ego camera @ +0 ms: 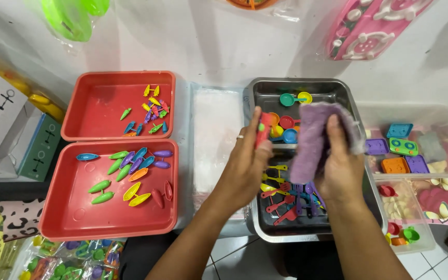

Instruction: Cleaning and sorting small plastic toy utensils and parts using a cloth and placing them into trays.

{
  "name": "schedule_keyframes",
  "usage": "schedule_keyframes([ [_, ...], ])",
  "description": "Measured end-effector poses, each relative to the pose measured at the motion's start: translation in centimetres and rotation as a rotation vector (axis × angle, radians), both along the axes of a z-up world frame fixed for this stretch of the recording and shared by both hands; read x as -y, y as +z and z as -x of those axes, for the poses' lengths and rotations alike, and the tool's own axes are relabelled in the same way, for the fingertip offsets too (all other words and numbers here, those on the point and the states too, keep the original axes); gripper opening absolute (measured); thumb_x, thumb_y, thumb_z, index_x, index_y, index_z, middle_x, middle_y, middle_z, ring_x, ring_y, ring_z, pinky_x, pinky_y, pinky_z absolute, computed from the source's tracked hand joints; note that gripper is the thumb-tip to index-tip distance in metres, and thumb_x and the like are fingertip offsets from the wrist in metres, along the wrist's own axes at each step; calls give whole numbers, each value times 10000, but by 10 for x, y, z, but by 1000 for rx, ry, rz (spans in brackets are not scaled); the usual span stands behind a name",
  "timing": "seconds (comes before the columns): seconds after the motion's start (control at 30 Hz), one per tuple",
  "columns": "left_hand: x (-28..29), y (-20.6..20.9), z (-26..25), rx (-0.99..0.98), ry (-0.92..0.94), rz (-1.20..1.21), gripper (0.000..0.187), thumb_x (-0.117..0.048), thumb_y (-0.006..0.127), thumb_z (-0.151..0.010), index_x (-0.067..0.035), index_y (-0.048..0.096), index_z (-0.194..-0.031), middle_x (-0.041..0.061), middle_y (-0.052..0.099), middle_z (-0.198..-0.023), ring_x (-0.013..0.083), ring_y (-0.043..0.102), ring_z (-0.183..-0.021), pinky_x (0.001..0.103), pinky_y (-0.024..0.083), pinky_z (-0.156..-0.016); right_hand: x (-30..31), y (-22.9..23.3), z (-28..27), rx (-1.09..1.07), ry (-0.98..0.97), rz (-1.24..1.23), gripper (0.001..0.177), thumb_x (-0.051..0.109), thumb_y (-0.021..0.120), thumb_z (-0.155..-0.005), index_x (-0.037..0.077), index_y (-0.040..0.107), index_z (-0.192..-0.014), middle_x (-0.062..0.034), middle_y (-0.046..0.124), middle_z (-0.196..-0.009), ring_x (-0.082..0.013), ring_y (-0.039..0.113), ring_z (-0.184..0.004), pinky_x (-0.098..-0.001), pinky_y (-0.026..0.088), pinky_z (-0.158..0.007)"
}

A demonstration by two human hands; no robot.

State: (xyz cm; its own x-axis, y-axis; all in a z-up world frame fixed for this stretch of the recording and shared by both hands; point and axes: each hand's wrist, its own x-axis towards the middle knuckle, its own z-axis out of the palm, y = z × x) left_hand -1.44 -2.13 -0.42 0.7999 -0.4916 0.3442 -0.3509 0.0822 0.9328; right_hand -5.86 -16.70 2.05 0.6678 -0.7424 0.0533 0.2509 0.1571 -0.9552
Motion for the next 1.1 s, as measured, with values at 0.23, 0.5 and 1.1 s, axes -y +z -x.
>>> schedule_keyframes([
  [0.23, 0, 3, -4, -499, -193, 564, 722, -427, 320, -1039, -24, 172, -1620, 300, 400, -1493, 445, 518, -1323, 576, 504, -1046, 5, 8, 15, 40, 68, 1011, 300, 249, 791, -856, 40, 787, -1071, -120, 712, -977, -268, 694, -831, -370, 542, -757],
  [0.5, 8, -9, -2, -412, -61, 643, 669, -434, 330, -1060, -58, 286, -1612, 268, 568, -1405, 336, 600, -1227, 484, 511, -1048, -25, -5, 13, 30, 41, 1516, 278, 136, 736, -855, 191, 788, -1123, 15, 660, -1054, -227, 680, -955, -343, 563, -839],
  [1.1, 1, -20, -6, -430, -80, 562, 709, -533, 331, -1065, -59, 370, -1590, 275, 614, -1347, 364, 641, -1192, 510, 534, -1028, -34, -1, 10, 247, 99, 1347, 117, 118, 744, -925, 92, 803, -1022, -74, 698, -949, -312, 668, -825, -412, 553, -768],
])
